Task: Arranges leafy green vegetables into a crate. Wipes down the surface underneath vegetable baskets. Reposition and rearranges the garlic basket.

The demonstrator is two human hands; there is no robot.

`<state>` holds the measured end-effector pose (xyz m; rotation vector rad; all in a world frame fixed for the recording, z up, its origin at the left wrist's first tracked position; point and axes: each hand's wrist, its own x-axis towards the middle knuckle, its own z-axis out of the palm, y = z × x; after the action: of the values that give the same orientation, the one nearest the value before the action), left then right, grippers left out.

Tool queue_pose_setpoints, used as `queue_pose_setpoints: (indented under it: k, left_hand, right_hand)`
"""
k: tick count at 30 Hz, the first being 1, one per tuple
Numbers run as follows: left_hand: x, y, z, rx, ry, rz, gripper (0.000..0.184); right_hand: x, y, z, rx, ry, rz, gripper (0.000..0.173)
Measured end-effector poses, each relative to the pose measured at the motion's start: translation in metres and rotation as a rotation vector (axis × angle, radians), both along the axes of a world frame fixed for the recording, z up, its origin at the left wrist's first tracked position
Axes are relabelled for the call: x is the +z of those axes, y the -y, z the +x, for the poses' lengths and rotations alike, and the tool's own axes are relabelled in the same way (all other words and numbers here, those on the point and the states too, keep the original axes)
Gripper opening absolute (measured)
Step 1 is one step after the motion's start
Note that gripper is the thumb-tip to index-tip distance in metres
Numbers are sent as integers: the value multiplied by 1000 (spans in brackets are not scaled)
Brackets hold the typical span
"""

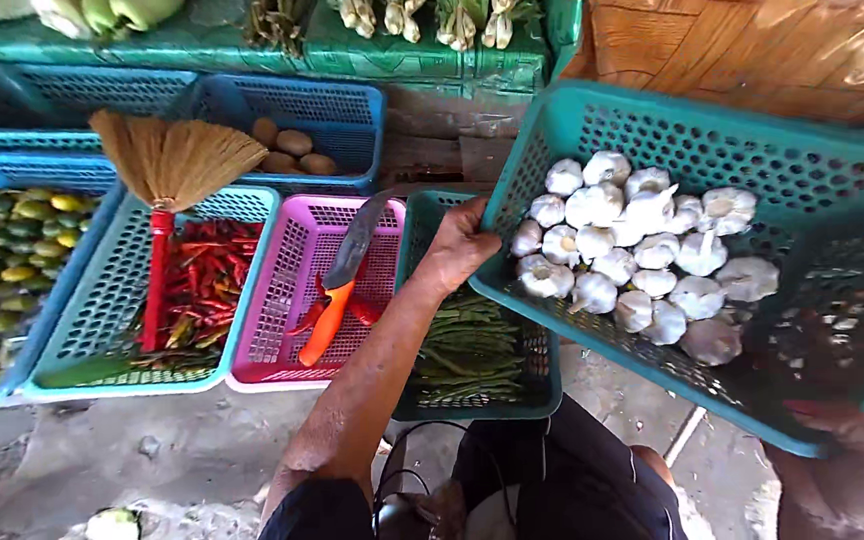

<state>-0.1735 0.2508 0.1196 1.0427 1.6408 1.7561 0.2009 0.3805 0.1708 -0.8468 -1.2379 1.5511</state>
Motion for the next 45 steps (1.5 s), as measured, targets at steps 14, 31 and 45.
queue_pose_setpoints:
  k: [14,31,45]
  left_hand:
    - [8,-15,35,110,-578,-405,80]
    - [4,-102,93,-369,-796,-463,95]
    - [-36,8,-29,335,-333,-375,70]
  right_hand:
    - [-40,14,0,-35,-63,-153,80]
    - [-56,30,17,-82,-28,-236,59]
    - [-8,30,-35,-30,-47,-3,58]
